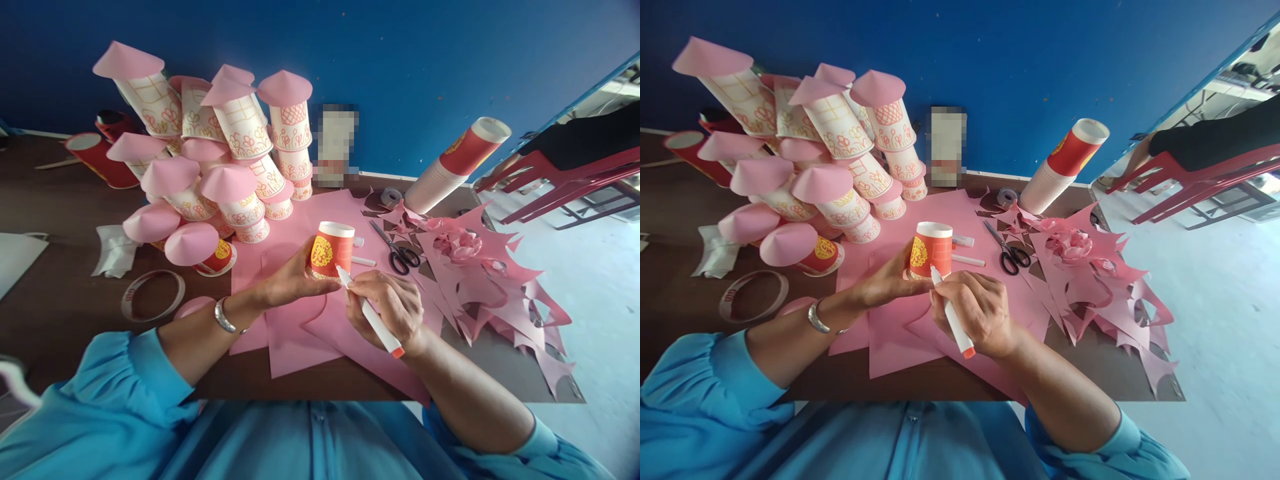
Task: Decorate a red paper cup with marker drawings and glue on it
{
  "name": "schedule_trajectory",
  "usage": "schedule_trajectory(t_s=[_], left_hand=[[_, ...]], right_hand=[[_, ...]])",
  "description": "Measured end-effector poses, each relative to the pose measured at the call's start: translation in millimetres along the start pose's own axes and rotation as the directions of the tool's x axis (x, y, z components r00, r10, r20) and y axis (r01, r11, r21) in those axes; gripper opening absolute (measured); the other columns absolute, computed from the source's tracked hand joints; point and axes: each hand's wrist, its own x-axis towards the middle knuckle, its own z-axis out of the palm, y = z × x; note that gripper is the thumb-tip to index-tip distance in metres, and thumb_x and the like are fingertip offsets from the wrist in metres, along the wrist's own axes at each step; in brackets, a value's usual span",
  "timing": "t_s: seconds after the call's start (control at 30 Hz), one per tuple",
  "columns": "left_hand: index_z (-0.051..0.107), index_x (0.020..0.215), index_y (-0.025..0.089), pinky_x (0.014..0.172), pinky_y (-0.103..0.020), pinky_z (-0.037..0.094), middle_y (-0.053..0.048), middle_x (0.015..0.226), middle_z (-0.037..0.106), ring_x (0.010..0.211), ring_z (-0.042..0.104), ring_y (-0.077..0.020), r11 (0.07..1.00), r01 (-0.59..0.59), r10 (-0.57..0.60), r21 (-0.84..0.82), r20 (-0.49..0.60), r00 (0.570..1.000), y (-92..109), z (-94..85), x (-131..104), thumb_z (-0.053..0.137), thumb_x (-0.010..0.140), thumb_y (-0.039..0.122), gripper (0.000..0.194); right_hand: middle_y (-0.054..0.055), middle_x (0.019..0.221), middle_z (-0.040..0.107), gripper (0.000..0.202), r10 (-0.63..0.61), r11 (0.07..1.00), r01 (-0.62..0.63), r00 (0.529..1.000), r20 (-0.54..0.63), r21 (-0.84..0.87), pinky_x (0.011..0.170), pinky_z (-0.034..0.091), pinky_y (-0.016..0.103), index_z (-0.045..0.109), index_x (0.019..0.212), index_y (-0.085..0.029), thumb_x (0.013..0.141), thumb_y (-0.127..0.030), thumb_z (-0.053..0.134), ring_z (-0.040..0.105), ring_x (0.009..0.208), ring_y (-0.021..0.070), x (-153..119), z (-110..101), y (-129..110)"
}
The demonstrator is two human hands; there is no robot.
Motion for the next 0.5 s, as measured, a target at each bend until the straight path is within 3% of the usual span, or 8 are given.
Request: schedule_trajectory(t_s=[0.17,0.5], left_hand=[[0.072,0.154,0.022,0.116,-0.052,0.065,-0.020,0.144,0.084,0.139,0.079,-0.0413,1.000,0.000,0.000,-0.007,0.038,0.999,2.6,1.0,0.1,0.096,0.095,0.051,0.070],[0.072,0.156,0.021,0.115,-0.052,0.064,-0.020,0.143,0.084,0.139,0.079,-0.0411,1.000,0.019,-0.019,-0.016,0.010,1.000,5.2,3.1,-1.2,0.096,0.096,0.053,0.072]], right_hand=[[-0.001,0.080,0.079,0.020,0.006,1.000,-0.006,1.000,-0.005,-0.016,0.062,0.065,0.024,0.061,0.112,-0.023,0.104,-0.006,0.067,0.078,0.062,0.0150,0.3,-1.4,-0.7],[-0.002,0.077,0.077,0.022,0.008,1.000,-0.008,1.000,-0.022,-0.015,0.059,0.063,0.024,0.060,0.109,-0.024,0.102,-0.004,0.066,0.074,0.059,0.0148,-0.2,0.0,-1.0]])
